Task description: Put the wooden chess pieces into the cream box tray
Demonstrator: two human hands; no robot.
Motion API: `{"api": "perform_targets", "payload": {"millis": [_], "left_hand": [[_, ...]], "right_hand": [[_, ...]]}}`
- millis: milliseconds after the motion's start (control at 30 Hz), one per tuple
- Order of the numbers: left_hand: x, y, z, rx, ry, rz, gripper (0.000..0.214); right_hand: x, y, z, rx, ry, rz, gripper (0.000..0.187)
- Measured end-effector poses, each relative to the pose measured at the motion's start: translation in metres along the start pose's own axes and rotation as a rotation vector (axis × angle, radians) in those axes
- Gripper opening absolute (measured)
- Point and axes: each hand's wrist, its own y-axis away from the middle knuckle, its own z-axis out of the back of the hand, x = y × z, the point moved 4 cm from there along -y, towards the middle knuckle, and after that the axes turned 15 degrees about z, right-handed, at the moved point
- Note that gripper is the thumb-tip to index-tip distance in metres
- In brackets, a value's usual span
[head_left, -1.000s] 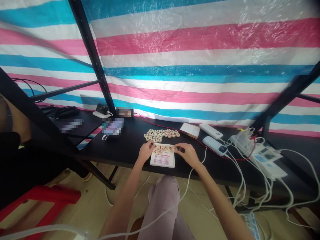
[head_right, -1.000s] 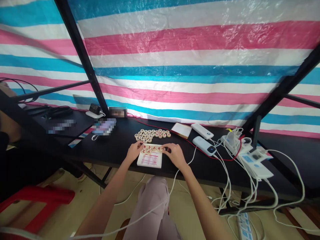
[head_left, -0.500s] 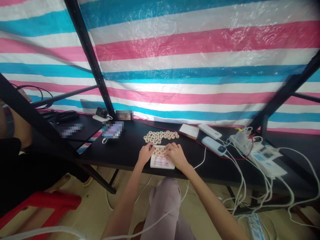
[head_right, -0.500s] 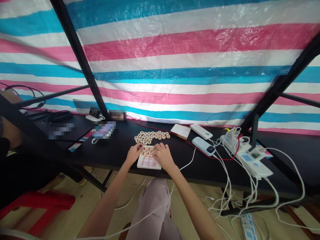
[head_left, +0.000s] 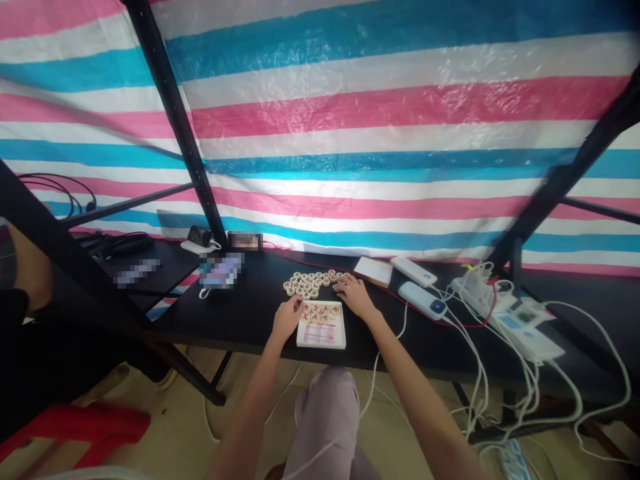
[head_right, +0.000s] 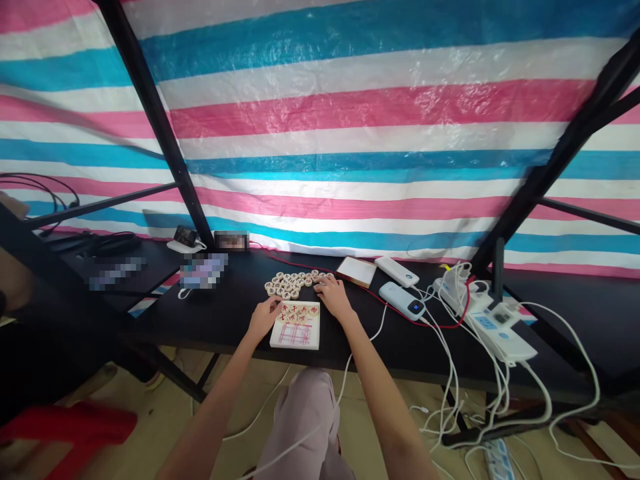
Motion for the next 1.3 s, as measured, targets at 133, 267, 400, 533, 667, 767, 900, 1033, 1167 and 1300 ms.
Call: {"api": "perform_targets", "payload": {"millis": [133,267,400,533,667,767,900,1033,1167,1300], "left_hand": [[-0.002,0.001,0.0,-0.006,-0.028,0.03,0.021],[-0.001,0.0,-0.001,-0.004,-0.019,0.056,0.02],[0.001,0.0,-0.002,-0.006,-0.003,0.039,0.02],[0.003,-0.002,-0.003,-0.001,-0.005,0.043,0.021],[0.003,-0.002,-0.003,-0.001,-0.002,0.023,0.022],[0.003,-0.002,-0.003,0.0,0.004,0.013,0.023],[0.003,-0.002,-0.003,-0.004,-0.007,0.02,0.023],[0.002,-0.002,-0.003,0.009,-0.005,0.024,0.023],[0.002,-0.003,-0.002,0.01,-0.013,0.022,0.023],[0.002,-0.002,-0.002,-0.001,-0.017,0.025,0.022]], "right_hand": [[0.005,0.029,0.003,-0.082,-0.23,-0.027,0.017],[0.011,0.051,0.011,-0.112,-0.324,-0.085,0.014],[0.021,0.058,0.024,-0.187,-0.358,-0.147,0.017],[0.041,0.055,0.033,-0.184,-0.365,-0.178,0.022],[0.062,0.047,0.031,-0.033,-0.193,-0.107,0.018],[0.068,0.043,0.031,0.022,-0.098,-0.075,0.021],[0.069,0.04,0.033,0.052,-0.051,-0.036,0.025],[0.049,0.032,0.033,-0.008,-0.051,-0.052,0.029],[0.005,0.012,0.023,-0.094,0.045,-0.193,0.023],[-0.013,-0.001,0.004,0.003,0.114,-0.121,0.021]]}}
